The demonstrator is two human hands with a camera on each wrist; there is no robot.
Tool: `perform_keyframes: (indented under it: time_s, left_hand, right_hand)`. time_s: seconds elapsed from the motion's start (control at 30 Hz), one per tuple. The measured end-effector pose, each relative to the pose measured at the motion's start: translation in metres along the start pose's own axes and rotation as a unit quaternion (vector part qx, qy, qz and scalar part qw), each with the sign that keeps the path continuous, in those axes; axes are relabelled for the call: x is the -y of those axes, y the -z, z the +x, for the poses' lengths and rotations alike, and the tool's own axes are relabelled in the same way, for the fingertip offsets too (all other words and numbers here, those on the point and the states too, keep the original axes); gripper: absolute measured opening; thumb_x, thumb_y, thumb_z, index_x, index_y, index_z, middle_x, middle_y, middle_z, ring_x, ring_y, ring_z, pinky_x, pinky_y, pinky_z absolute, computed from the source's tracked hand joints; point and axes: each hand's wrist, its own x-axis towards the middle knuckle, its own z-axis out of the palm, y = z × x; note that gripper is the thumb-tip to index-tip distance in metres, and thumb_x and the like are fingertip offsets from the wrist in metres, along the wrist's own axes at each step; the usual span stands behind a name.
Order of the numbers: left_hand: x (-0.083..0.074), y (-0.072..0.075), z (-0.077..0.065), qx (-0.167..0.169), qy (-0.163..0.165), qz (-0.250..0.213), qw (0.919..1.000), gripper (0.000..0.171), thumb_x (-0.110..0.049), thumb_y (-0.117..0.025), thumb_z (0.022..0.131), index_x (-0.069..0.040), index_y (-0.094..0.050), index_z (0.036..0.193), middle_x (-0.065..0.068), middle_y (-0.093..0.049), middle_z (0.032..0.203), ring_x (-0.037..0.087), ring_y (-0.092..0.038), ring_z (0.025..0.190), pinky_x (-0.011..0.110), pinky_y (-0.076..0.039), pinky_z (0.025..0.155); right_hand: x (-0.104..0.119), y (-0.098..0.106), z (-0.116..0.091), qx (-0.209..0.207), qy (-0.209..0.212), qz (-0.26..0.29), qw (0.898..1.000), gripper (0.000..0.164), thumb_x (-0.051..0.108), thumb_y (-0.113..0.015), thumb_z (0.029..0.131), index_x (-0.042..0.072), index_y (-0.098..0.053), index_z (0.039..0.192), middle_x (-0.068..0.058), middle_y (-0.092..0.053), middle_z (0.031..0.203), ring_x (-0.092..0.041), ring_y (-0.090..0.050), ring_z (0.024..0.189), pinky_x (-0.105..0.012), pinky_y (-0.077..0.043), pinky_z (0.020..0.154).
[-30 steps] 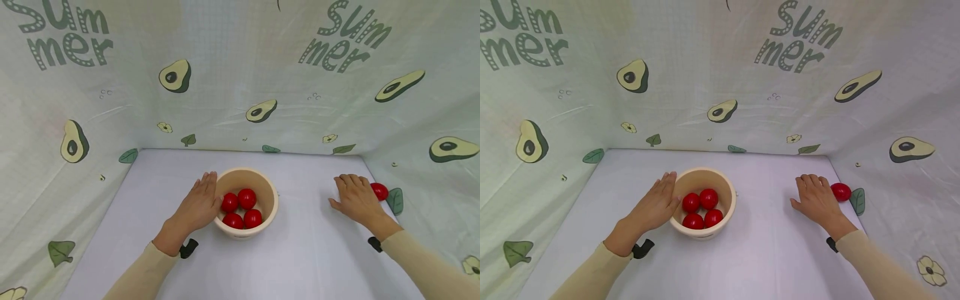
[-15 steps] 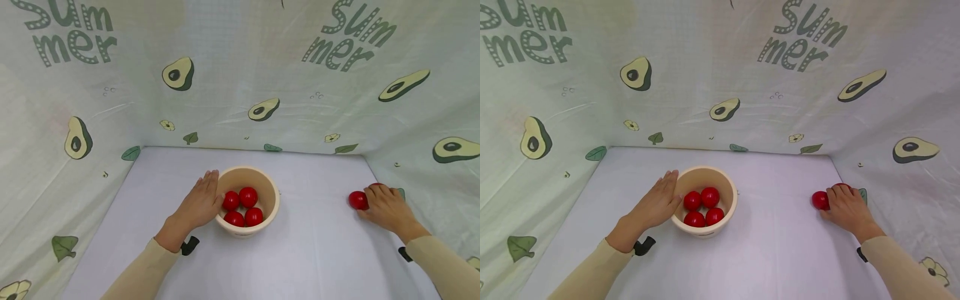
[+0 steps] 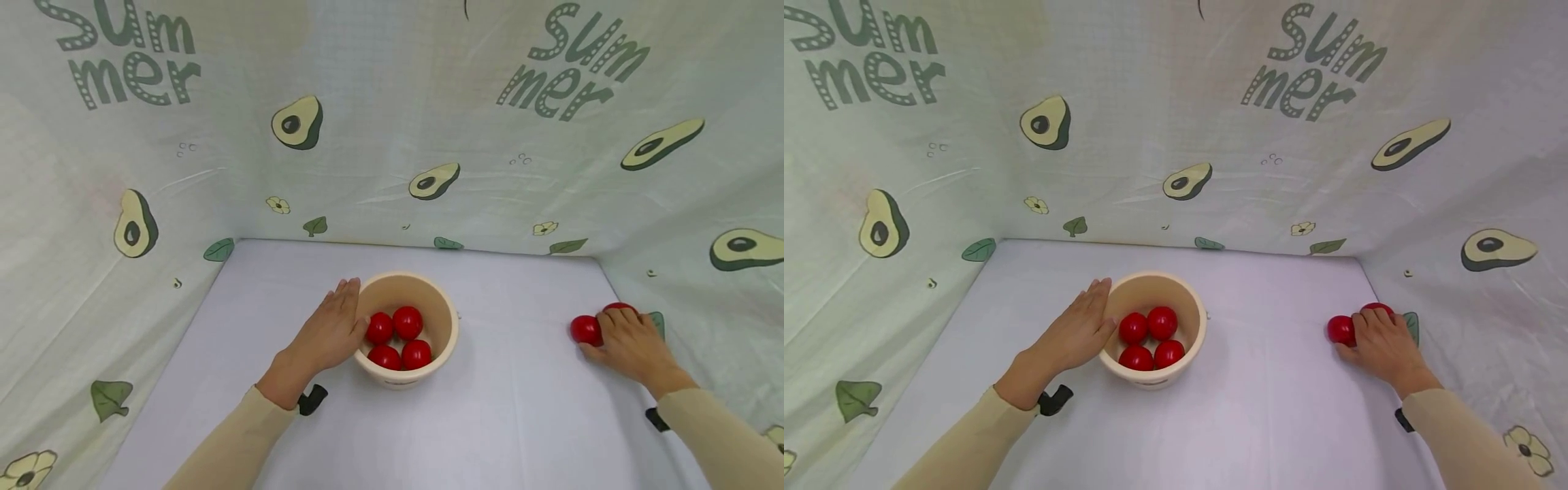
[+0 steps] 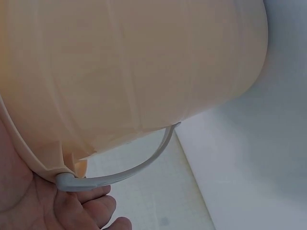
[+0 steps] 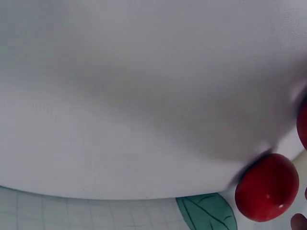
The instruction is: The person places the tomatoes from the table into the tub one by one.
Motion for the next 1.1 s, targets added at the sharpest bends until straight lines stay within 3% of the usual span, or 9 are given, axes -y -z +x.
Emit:
perform_keyframes:
  time_s: [0.2, 0.4, 0.77, 0.93, 1.1]
  left_hand:
    - [0.001, -0.001, 0.0, 0.0, -0.004, 0.001, 1.0, 0.076, -0.035, -0.048, 0.109, 0.008, -0.019, 0.165, 0.022, -0.026, 0.172, 0.039, -0.018, 0.163, 0.054, -0.021, 0.132]
    - [0.001, -0.002, -0.001, -0.002, -0.003, 0.003, 1.0, 0.075, -0.035, -0.048, 0.108, 0.008, -0.02, 0.164, 0.022, -0.027, 0.172, 0.039, -0.019, 0.162, 0.054, -0.021, 0.131]
    - [0.0, -0.001, 0.0, -0.005, -0.007, 0.037, 0.9993, 0.075, -0.036, -0.046, 0.109, 0.007, -0.021, 0.165, 0.024, -0.024, 0.173, 0.04, -0.018, 0.163, 0.054, -0.021, 0.131]
    - [-0.002, 0.0, -0.001, -0.003, -0.009, 0.075, 0.9971, 0.074, -0.036, -0.043, 0.11, 0.007, -0.02, 0.165, 0.026, -0.02, 0.173, 0.04, -0.015, 0.163, 0.055, -0.017, 0.132]
    - [-0.003, 0.002, 0.0, -0.003, -0.009, 0.078, 0.9969, 0.073, -0.036, -0.043, 0.11, 0.007, -0.02, 0.165, 0.025, -0.019, 0.173, 0.039, -0.013, 0.163, 0.054, -0.015, 0.133]
  right_hand:
    - [0.006, -0.006, 0.003, -0.034, 0.005, 0.01, 0.999, 0.072, 0.042, -0.088, 0.071, -0.009, -0.054, 0.11, -0.03, -0.059, 0.105, -0.05, -0.053, 0.103, -0.07, -0.048, 0.082]
    - [0.014, -0.004, 0.015, -0.052, 0.011, -0.002, 0.999, 0.074, 0.043, -0.088, 0.068, -0.008, -0.054, 0.109, -0.029, -0.059, 0.102, -0.048, -0.053, 0.1, -0.068, -0.047, 0.081]
    - [0.045, 0.014, 0.05, -0.047, 0.004, 0.0, 0.999, 0.08, 0.046, -0.091, 0.07, -0.009, -0.053, 0.114, -0.031, -0.06, 0.108, -0.05, -0.053, 0.104, -0.067, -0.048, 0.085]
    - [0.058, 0.021, 0.066, -0.076, 0.027, 0.001, 0.997, 0.076, 0.048, -0.086, 0.073, -0.008, -0.055, 0.112, -0.029, -0.062, 0.105, -0.046, -0.055, 0.1, -0.062, -0.049, 0.082]
    - [0.07, 0.031, 0.079, -0.111, 0.047, 0.008, 0.993, 0.071, 0.049, -0.079, 0.073, -0.007, -0.056, 0.11, -0.027, -0.062, 0.102, -0.043, -0.055, 0.097, -0.057, -0.048, 0.08]
